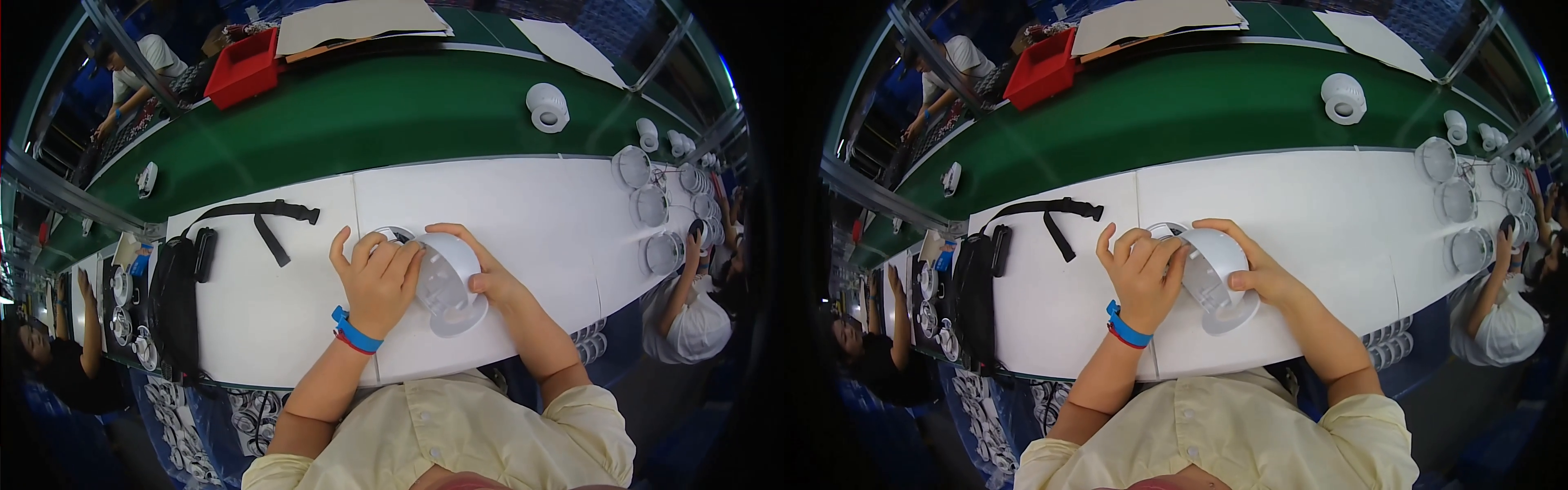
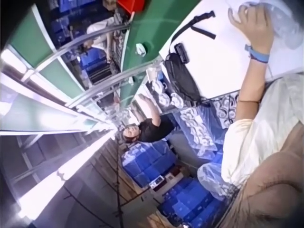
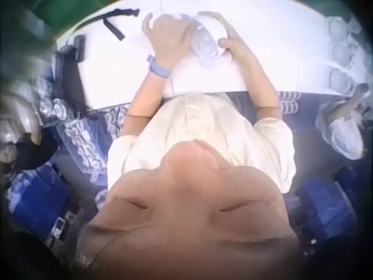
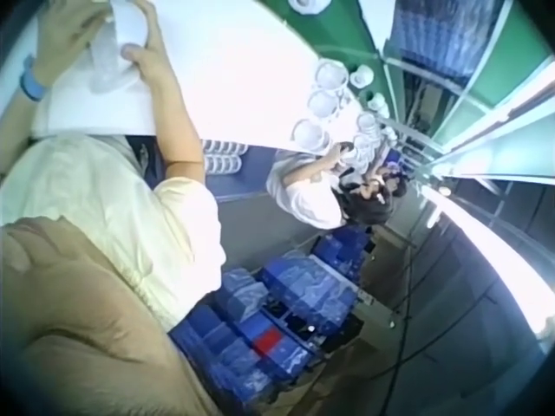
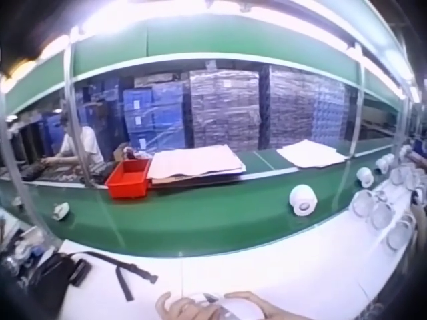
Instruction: Manually assembling lamp components by attaching white dome covers to metallic bases on an assembly line.
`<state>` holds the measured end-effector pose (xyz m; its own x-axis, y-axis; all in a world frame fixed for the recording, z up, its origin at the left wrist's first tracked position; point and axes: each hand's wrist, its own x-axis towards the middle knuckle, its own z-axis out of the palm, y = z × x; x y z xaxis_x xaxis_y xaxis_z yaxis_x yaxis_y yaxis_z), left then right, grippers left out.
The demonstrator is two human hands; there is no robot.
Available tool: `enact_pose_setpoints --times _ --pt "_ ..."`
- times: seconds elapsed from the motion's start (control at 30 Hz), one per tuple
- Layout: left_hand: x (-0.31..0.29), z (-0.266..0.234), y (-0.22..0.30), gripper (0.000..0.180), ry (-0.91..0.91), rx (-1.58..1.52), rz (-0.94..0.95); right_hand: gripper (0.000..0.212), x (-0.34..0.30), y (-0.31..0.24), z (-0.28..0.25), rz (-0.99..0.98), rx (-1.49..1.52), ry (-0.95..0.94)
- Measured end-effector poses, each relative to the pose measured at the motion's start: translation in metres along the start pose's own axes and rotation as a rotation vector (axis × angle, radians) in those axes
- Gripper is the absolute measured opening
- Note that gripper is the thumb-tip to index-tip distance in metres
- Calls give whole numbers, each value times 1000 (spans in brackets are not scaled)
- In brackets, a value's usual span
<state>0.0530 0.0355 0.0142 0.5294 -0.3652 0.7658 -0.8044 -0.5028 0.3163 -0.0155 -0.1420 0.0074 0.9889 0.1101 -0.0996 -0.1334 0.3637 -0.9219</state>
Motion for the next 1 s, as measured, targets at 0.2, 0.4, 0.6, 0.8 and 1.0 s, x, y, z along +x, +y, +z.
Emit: enact_pose_setpoints --times 0.2,0.4,0.6,0.8,1.0 --pt "-5 5 -1 15 -51 -191 -56 98 -2 -5 0 32 -56 -59" --pt "9 -16 -7 16 -56 -116 -77 92 -6 -8 7 -15 -24 -14" --pt "-39 -31 -82 38 -341 -531 -654 101 -22 -13 -17 -87 -396 189" --pt "-32 -28 -78 56 -666 -1072 -1013 100 -27 -4 -6 -129 -516 269" --pt "-31 -22 -80 58 -874 -1118 -1079 100 -33 11 9 -150 -296 328"
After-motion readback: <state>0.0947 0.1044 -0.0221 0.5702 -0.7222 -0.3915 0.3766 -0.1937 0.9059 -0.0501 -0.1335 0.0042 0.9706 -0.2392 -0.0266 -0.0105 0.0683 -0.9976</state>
